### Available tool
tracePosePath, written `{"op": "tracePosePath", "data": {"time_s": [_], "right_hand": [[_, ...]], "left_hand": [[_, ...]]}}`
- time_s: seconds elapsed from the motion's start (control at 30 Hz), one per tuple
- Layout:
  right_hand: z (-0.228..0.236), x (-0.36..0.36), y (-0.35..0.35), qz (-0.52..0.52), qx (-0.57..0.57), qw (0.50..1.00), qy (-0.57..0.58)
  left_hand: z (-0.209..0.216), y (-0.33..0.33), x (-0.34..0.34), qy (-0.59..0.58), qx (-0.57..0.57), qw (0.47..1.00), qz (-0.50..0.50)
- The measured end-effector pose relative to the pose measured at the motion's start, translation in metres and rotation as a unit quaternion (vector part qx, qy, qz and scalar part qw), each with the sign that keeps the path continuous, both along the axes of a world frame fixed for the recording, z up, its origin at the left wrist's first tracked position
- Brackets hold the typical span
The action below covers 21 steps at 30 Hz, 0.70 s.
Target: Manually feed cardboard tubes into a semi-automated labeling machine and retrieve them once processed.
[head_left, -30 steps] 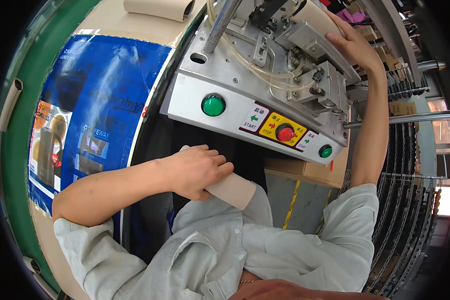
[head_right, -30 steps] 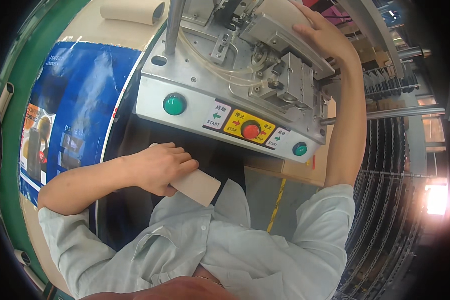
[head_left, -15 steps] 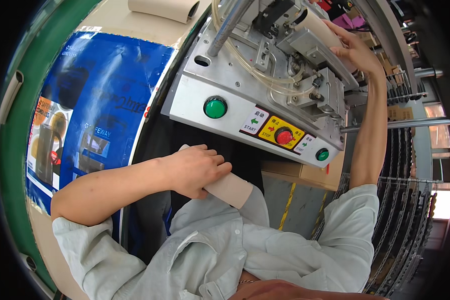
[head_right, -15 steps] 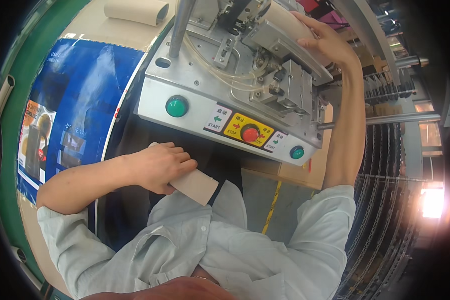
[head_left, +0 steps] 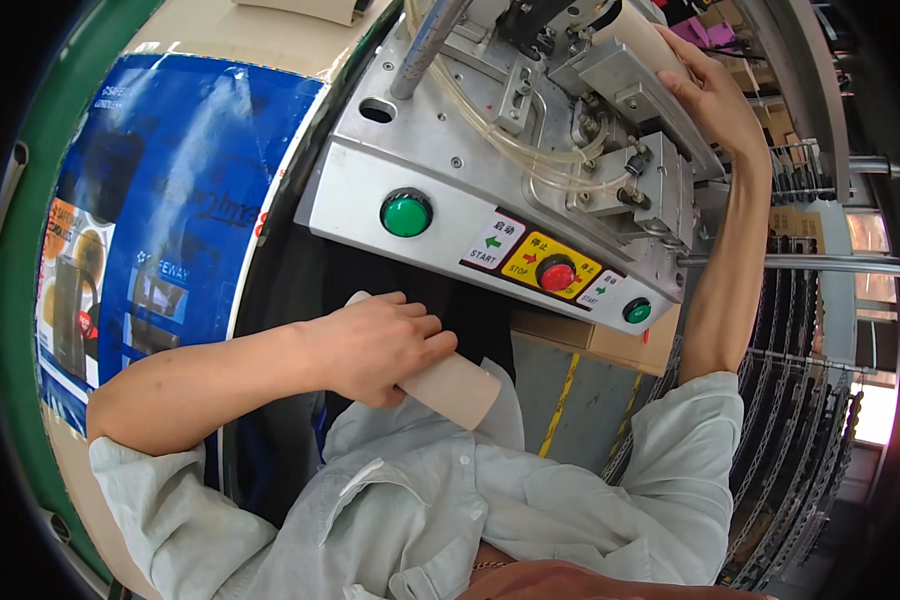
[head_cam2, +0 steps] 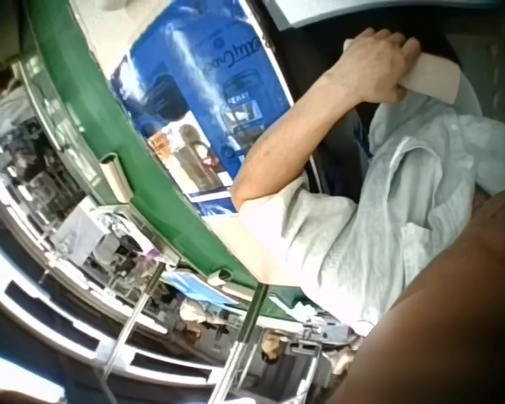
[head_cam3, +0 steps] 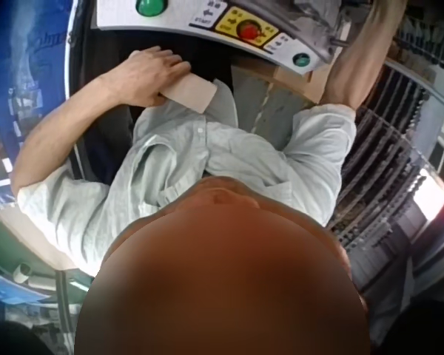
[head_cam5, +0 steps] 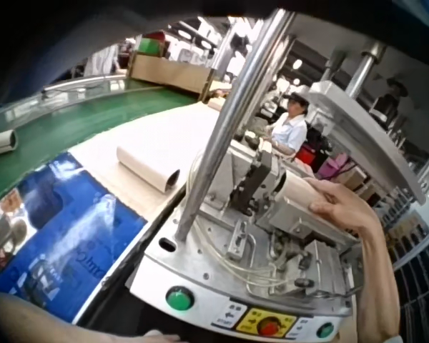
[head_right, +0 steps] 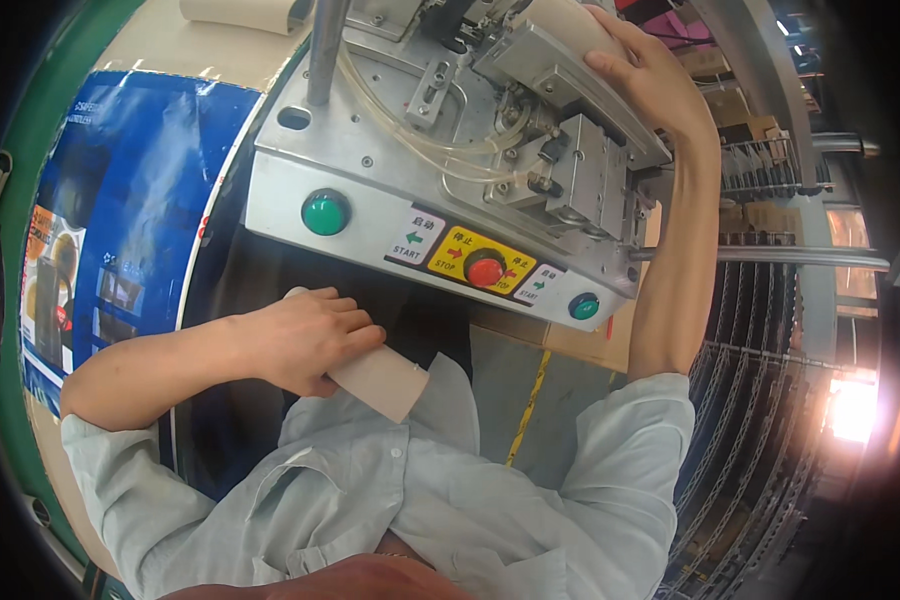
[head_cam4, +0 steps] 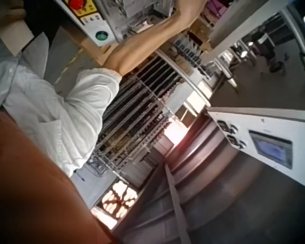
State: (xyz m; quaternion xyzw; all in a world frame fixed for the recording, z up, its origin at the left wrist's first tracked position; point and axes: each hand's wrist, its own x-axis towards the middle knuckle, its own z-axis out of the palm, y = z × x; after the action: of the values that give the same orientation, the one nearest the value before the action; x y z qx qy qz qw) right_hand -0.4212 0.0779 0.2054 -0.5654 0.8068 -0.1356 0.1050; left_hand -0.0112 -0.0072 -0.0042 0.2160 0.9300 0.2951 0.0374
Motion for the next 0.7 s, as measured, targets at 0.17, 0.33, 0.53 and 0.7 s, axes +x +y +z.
{"op": "tracePosePath", "data": {"time_s": [0.17,0.33,0.53,0.7], "right_hand": [[-0.011,0.001,0.017,-0.017,-0.083,0.996,0.034],[-0.007,0.015,0.049,-0.024,-0.221,0.972,0.082],[-0.032,0.032,0.080,-0.039,-0.355,0.924,0.135],[-0.147,0.119,0.177,-0.085,-0.552,0.808,0.188]], "left_hand": [[0.009,-0.001,-0.005,-0.025,0.003,1.000,0.016],[0.009,0.002,-0.003,-0.024,-0.006,0.999,0.026],[0.044,0.012,0.011,0.179,-0.052,0.972,0.141],[0.059,0.000,0.031,0.153,-0.151,0.935,0.281]]}}
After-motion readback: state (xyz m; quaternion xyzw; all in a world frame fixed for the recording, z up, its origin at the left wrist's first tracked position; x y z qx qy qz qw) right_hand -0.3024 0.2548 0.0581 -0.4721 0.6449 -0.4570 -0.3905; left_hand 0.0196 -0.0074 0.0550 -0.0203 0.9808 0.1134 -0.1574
